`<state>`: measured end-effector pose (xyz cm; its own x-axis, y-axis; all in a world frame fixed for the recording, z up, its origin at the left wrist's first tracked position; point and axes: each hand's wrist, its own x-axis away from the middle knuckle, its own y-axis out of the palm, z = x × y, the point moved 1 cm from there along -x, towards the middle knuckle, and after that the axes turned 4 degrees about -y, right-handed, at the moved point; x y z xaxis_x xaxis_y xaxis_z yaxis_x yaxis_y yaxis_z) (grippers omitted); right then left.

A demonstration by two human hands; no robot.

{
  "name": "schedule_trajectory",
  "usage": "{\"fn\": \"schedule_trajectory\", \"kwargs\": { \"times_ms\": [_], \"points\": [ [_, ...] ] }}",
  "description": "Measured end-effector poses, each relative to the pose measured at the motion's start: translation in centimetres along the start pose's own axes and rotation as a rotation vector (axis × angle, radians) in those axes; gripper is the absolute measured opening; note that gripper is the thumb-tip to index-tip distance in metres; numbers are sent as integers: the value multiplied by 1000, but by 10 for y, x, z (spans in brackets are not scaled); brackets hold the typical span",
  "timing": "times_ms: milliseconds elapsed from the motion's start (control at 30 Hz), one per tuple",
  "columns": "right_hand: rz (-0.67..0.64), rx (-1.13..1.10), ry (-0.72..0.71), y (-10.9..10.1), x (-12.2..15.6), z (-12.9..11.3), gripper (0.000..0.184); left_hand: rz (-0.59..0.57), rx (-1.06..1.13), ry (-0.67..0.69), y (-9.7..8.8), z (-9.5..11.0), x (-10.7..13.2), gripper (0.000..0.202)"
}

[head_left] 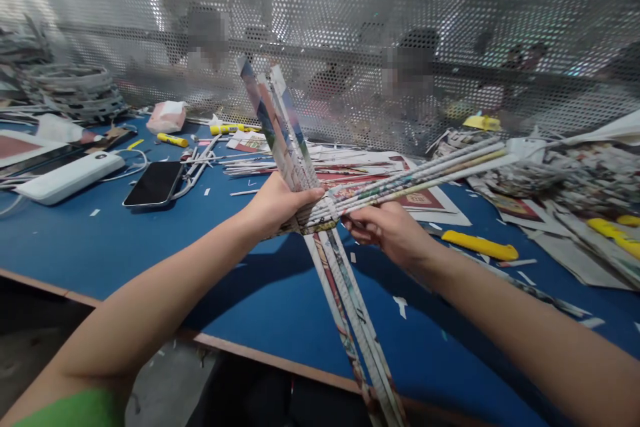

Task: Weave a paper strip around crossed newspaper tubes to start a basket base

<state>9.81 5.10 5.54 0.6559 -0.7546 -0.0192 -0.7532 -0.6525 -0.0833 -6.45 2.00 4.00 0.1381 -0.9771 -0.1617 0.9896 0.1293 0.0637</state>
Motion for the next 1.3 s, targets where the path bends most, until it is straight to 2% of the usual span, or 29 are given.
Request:
{"fn": "schedule_trajectory", "kwargs": {
  "times_ms": [133, 267, 433, 533, 667, 767, 900, 967, 1033, 1133, 1233, 1300],
  "points": [
    [3, -60, 19, 4, 0, -6, 18, 91, -69, 50, 0, 3, 0, 28],
    [85, -11, -25, 8, 2, -6, 25, 73, -63, 64, 1, 10, 2, 30],
    [148, 14, -76, 7, 4, 8, 34, 72, -124, 61, 3, 9, 1, 23],
    [147, 165, -107, 2, 6, 17, 38, 80, -100, 37, 5, 4, 1, 19],
    [154, 385, -207, -4, 8, 28, 36, 71, -20, -63, 10, -1, 2, 18],
    [83, 327, -178, -4, 8, 34, 34, 22, 40, -119, 11, -5, 3, 22],
    [-128, 142, -43, -10, 7, 32, 24, -20, 17, -174, 6, -11, 3, 29],
    [-242, 173, 7, -18, 7, 27, 22, -19, -3, -186, 2, -13, 2, 30],
    [-312, 240, 0, -26, 6, 21, 20, -28, -13, -210, -2, -13, 2, 30],
    [-261, 427, -135, -36, 2, 20, 18, -97, -9, -294, -3, -12, 2, 30],
    [-205, 613, -235, -39, -3, 28, 11, -158, 20, -363, 0, -12, 4, 24],
    [-53, 670, -303, -38, -6, 32, 14, -179, 35, -380, 2, -11, 6, 19]
  ]
}}
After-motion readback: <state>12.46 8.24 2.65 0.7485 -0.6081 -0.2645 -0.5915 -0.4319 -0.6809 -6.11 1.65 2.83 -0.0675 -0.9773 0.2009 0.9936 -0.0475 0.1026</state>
